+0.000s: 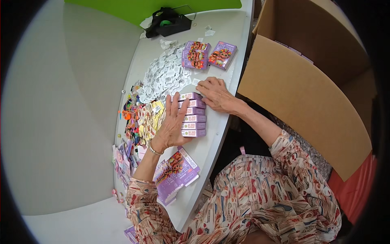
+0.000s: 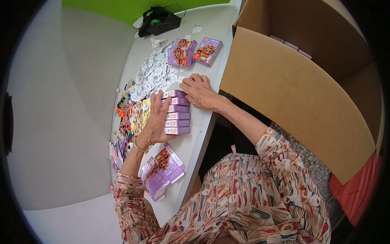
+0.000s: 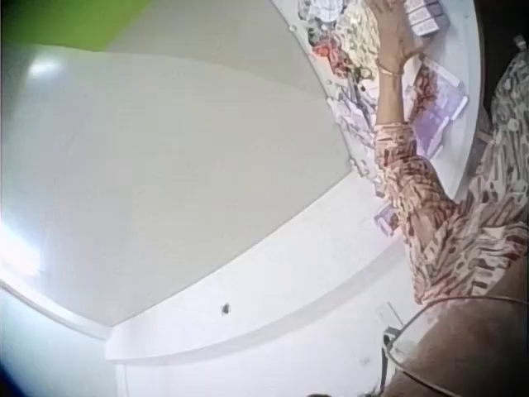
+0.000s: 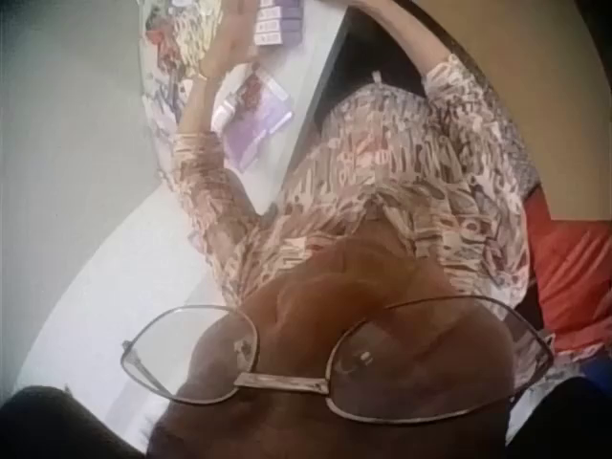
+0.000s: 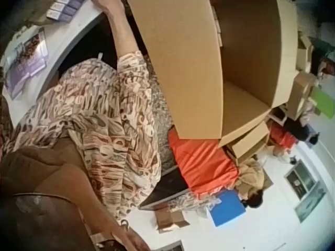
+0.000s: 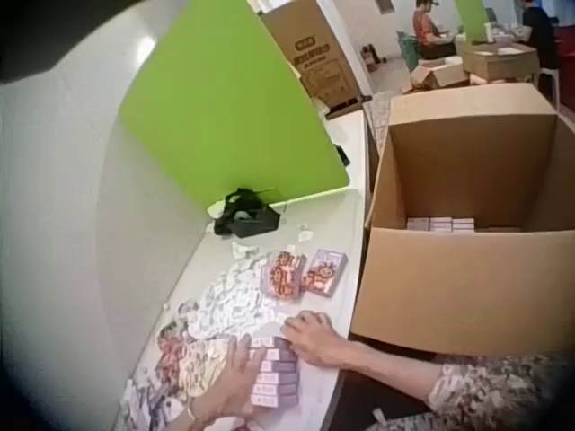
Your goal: The recorder is packing small purple boxes into a large cardboard shipping carton and then filling more purple boxes with individual items from the desk.
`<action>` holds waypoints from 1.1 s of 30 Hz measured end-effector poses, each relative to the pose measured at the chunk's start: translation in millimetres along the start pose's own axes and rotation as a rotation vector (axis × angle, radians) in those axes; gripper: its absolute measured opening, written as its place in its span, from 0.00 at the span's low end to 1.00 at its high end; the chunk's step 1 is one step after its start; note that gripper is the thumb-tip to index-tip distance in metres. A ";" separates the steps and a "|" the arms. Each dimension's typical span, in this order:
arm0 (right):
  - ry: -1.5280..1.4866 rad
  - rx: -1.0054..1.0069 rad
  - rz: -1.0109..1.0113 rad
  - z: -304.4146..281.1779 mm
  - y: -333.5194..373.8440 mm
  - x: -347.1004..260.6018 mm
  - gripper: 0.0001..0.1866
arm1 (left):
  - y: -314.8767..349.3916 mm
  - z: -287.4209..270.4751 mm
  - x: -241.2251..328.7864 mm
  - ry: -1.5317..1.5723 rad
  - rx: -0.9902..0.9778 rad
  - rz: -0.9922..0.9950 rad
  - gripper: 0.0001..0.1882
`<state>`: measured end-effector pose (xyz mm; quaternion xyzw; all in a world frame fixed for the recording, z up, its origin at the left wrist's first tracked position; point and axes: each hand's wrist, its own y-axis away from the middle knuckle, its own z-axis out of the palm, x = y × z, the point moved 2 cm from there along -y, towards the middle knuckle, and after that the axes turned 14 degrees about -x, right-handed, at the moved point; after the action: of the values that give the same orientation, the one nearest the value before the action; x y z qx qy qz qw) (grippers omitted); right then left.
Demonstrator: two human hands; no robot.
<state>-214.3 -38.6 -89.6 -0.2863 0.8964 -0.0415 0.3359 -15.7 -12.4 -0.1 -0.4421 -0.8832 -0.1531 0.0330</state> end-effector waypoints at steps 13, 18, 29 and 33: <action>-0.512 -0.259 0.050 -35.0 -44.7 -14.0 0.36 | 0.8 -0.6 1.1 -0.033 0.037 0.047 0.64; -0.404 -0.372 0.011 -39.9 -46.6 -5.2 0.35 | 0.6 1.9 2.3 -0.046 0.093 0.048 0.63; -0.030 -0.367 0.100 -83.6 -50.0 -27.2 0.14 | 12.2 6.0 4.7 -0.106 0.119 -0.021 0.60; 0.082 -0.142 -0.014 -102.8 -51.7 -33.2 0.14 | 10.0 8.2 2.7 -0.070 0.052 -0.017 0.60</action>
<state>-233.3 -75.8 22.7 -0.3136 0.9081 0.0082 0.2774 -8.8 -2.2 -5.0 -0.4385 -0.8913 -0.1146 0.0124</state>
